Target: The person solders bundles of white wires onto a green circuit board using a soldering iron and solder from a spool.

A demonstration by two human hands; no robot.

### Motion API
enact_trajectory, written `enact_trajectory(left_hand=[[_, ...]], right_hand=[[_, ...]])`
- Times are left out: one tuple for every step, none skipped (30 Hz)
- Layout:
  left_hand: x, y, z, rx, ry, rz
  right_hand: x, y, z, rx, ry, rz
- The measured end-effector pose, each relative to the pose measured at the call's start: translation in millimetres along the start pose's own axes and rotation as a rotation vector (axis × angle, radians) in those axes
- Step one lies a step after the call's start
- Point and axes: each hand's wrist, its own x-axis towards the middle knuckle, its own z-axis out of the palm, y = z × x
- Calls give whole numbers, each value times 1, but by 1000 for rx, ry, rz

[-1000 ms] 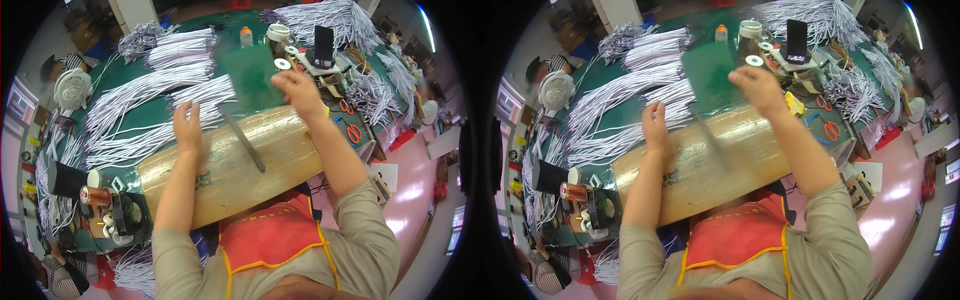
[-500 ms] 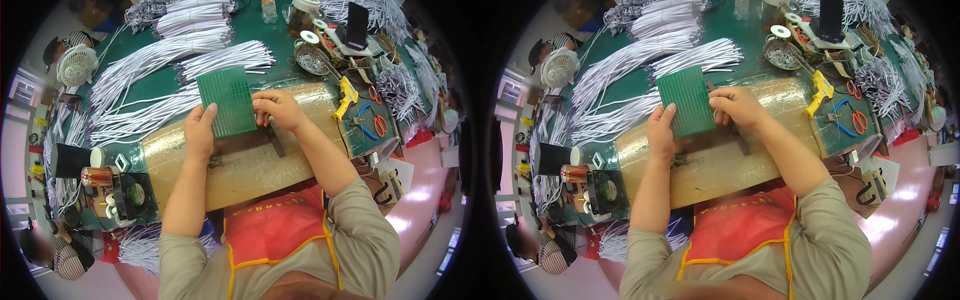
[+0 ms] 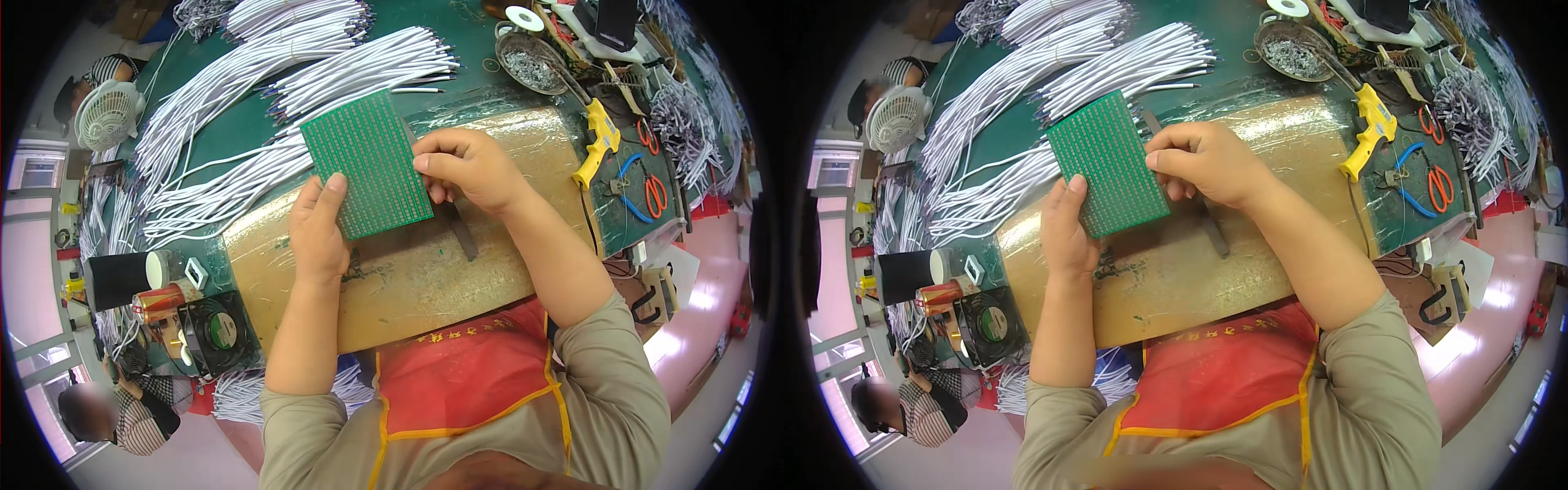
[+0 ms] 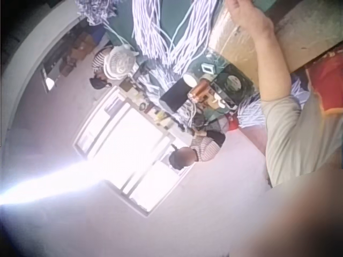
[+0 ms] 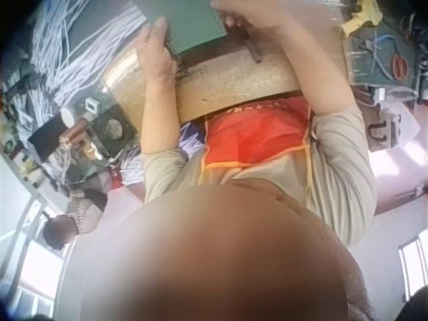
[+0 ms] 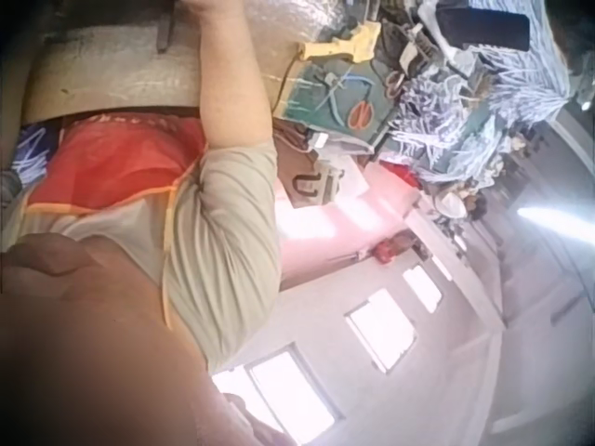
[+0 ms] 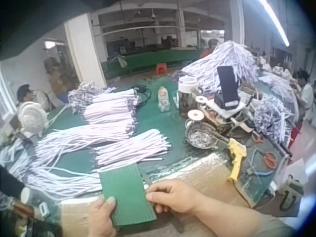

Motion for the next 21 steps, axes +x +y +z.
enact_trajectory(left_hand=[[0,-1,-2,-14,-34,-23],[1,-1,-3,-29,-67,-45],[0,0,-5,-30,-65,-46],[-1,2,-7,86,-113,-87],[-1,4,-8,200,-162,-127],[-2,5,-9,196,-160,-128],[-4,6,-9,254,-257,-157],[-5,6,-9,311,-354,-185],[-4,5,-9,307,-353,-181],[-3,4,-8,251,-293,-185],[-2,3,-8,195,-236,-187],[1,1,-11,190,-244,-184],[7,-2,-17,37,-245,-215],[12,-4,-23,-115,-249,-248],[13,-9,-24,-114,-184,-196],[12,-9,-21,-100,-216,-196],[9,-6,-20,-86,-248,-197],[6,-4,-19,-50,-217,-185],[5,-4,-13,-15,-201,-176],[4,-4,-12,7,-175,-175],[3,-3,-11,36,-148,-170]], right_hand=[[0,-1,0,41,22,-16],[0,-3,0,80,43,-32],[0,-4,0,80,42,-30],[0,-6,1,69,110,-105],[0,-8,1,56,177,-180],[1,-10,2,-20,186,-242],[2,-7,-3,-24,184,-240],[4,-3,-11,-92,60,-195],[5,0,-14,-160,-65,-151],[6,0,-14,-166,-67,-152],[6,-2,-12,-89,30,-132],[4,-3,-11,-12,134,-113],[5,-3,-14,-22,148,-116],[8,0,-17,27,190,-114],[6,3,-22,70,253,-115],[6,7,-22,119,258,-185],[5,8,-19,151,243,-211],[5,2,-13,116,258,-121],[15,20,-16,-12,341,-144],[12,13,-8,262,201,-178],[13,16,-8,258,162,-176]])
